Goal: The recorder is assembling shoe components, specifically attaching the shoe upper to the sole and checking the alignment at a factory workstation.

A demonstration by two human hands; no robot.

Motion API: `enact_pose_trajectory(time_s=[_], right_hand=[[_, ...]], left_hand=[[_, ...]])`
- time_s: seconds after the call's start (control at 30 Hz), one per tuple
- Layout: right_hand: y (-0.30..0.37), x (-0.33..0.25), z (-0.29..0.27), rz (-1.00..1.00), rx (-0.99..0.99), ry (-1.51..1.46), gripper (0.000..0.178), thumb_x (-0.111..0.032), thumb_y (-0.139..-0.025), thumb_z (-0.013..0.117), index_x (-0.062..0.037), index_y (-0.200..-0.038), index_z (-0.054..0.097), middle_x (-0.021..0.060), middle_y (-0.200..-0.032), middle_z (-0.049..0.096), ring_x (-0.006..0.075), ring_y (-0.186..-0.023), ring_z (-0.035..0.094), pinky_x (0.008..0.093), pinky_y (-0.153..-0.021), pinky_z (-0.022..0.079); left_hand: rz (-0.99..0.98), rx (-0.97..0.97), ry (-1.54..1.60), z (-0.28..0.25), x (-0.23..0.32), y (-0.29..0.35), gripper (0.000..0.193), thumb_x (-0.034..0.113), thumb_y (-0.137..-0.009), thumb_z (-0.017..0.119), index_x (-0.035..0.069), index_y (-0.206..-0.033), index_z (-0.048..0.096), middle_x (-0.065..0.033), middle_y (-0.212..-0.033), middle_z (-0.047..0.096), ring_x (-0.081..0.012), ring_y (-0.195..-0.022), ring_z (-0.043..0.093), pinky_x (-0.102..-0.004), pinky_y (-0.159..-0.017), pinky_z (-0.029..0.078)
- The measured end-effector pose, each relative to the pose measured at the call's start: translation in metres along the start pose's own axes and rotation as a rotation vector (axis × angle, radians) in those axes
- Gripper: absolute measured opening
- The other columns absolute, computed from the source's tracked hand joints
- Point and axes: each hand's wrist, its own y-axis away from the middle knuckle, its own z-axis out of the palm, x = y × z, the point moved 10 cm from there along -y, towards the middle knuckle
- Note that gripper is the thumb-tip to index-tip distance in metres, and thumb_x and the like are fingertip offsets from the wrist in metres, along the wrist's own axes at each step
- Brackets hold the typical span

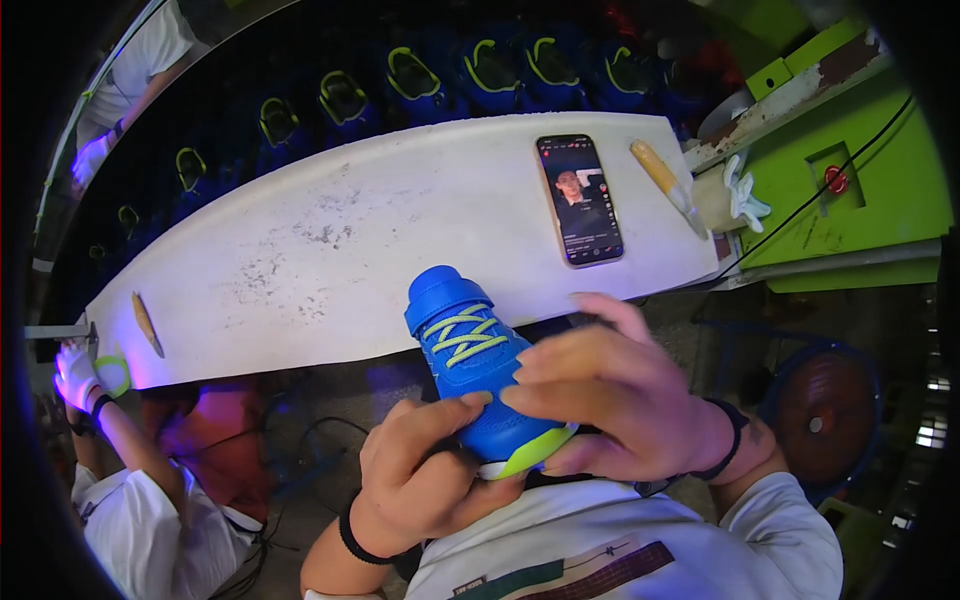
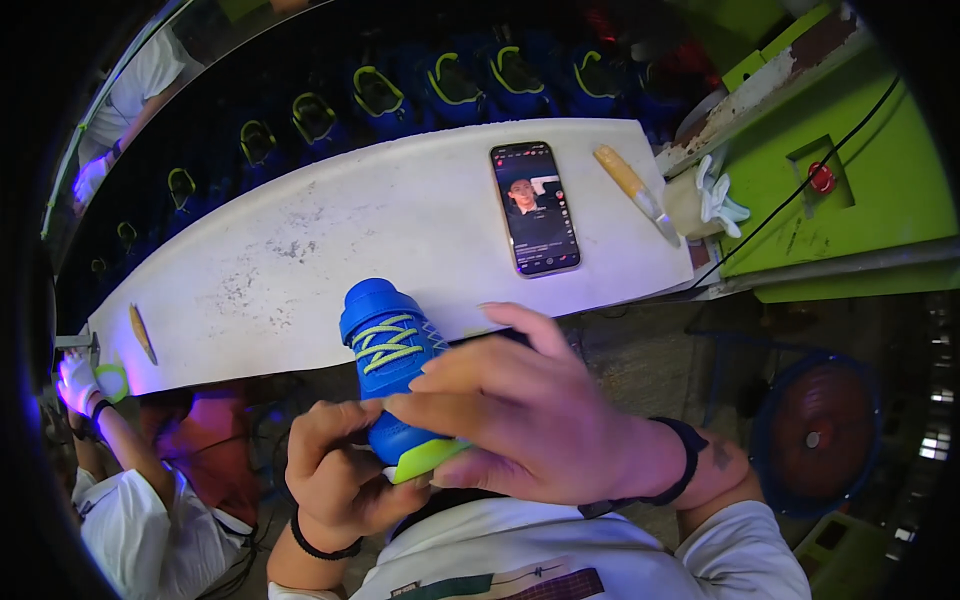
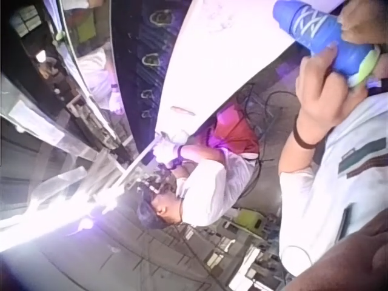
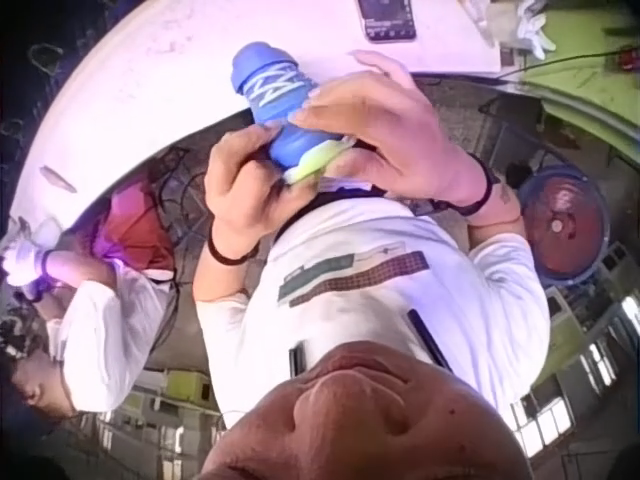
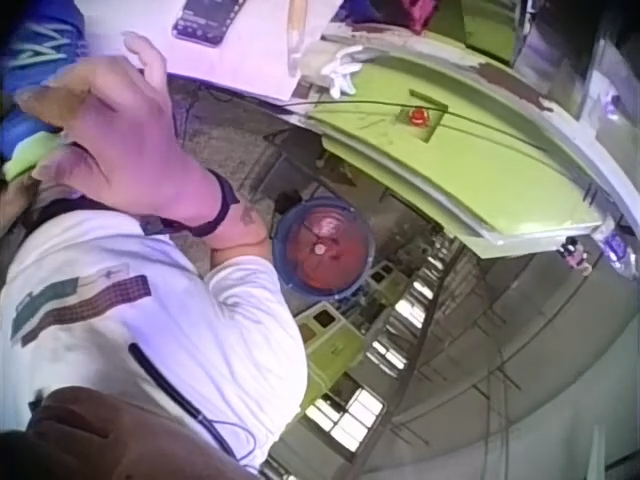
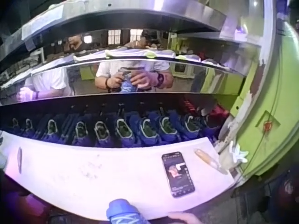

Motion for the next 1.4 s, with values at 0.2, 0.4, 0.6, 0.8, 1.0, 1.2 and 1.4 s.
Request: enact_pose_trajectory(time_s=[0.2, 0.4, 0.6, 0.8, 1.0, 1.2, 1.4], right_hand=[[-0.014, 0.045, 0.0, 0.044, 0.193, -0.711, 0.049, -0.035, -0.106, 0.04, 0.0044, -0.103, 0.068, 0.0186, -0.103, 0.069, 0.0349, -0.1, 0.066, 0.0482, -0.101, 0.044], [-0.009, 0.072, -0.001, 0.083, 0.151, -0.831, 0.048, -0.04, -0.103, 0.048, 0.0035, -0.103, 0.068, 0.0194, -0.106, 0.069, 0.034, -0.106, 0.064, 0.0496, -0.103, 0.043], [-0.006, 0.083, 0.005, 0.228, 0.057, -0.851, 0.054, -0.045, -0.087, 0.072, 0.0025, -0.112, 0.065, 0.0189, -0.115, 0.066, 0.0296, -0.114, 0.062, 0.0405, -0.102, 0.045], [-0.017, 0.076, 0.009, 0.265, -0.008, -1.088, 0.088, -0.075, -0.085, 0.058, 0.0039, -0.124, 0.055, 0.0159, -0.121, 0.062, 0.0229, -0.111, 0.06, 0.0363, -0.099, 0.046], [-0.057, 0.032, 0.079, 0.032, 0.196, -1.629, 0.055, -0.05, -0.083, 0.076, -0.0054, -0.106, 0.054, 0.0059, -0.102, 0.058, 0.0177, -0.099, 0.053, 0.0323, -0.089, 0.044], [-0.007, 0.039, 0.084, 0.003, 0.318, -0.536, 0.055, -0.037, -0.062, 0.093, -0.0091, -0.084, 0.051, 0.0083, -0.085, 0.055, 0.0285, -0.076, 0.059, 0.0396, -0.066, 0.049], [0.004, 0.005, 0.051, -0.105, 0.435, -0.543, 0.041, -0.03, -0.072, 0.084, -0.0098, -0.074, 0.048, 0.0086, -0.077, 0.05, 0.031, -0.073, 0.054, 0.0406, -0.064, 0.044]], left_hand=[[-0.082, 0.05, -0.215, 0.027, -0.01, -0.013, 0.057, 0.044, -0.07, 0.089, 0.005, -0.084, 0.05, -0.0149, -0.096, 0.046, -0.0279, -0.085, 0.049, -0.0334, -0.067, 0.046], [-0.043, 0.057, 0.012, 0.052, -0.053, -0.04, 0.11, 0.081, -0.067, 0.066, 0.0, -0.139, 0.046, -0.0176, -0.114, 0.056, -0.0388, -0.107, 0.053, -0.0659, -0.11, 0.018], [-0.068, -0.124, -0.006, 0.069, -0.054, -0.051, 0.111, 0.079, -0.068, 0.067, -0.001, -0.142, 0.043, -0.0171, -0.112, 0.056, -0.0389, -0.11, 0.05, -0.0666, -0.11, 0.019], [-0.042, -0.145, -0.034, 0.061, -0.052, -0.049, 0.104, 0.074, -0.073, 0.068, -0.001, -0.14, 0.046, -0.0201, -0.12, 0.056, -0.0407, -0.115, 0.05, -0.0641, -0.112, 0.02], [-0.302, 0.287, 0.067, -0.044, -0.025, -0.001, 0.049, 0.035, -0.086, 0.078, -0.001, -0.111, 0.057, -0.0199, -0.114, 0.065, -0.0301, -0.099, 0.064, -0.043, -0.091, 0.052], [-0.515, 0.2, 0.007, -0.053, -0.03, 0.038, 0.083, 0.069, -0.082, 0.068, -0.008, -0.112, 0.057, -0.0185, -0.107, 0.061, -0.0279, -0.099, 0.056, -0.0448, -0.091, 0.048], [-0.485, 0.135, 0.093, -0.028, -0.02, 0.031, 0.077, 0.058, -0.082, 0.075, -0.008, -0.117, 0.056, -0.0212, -0.114, 0.062, -0.0293, -0.106, 0.059, -0.045, -0.095, 0.049]])
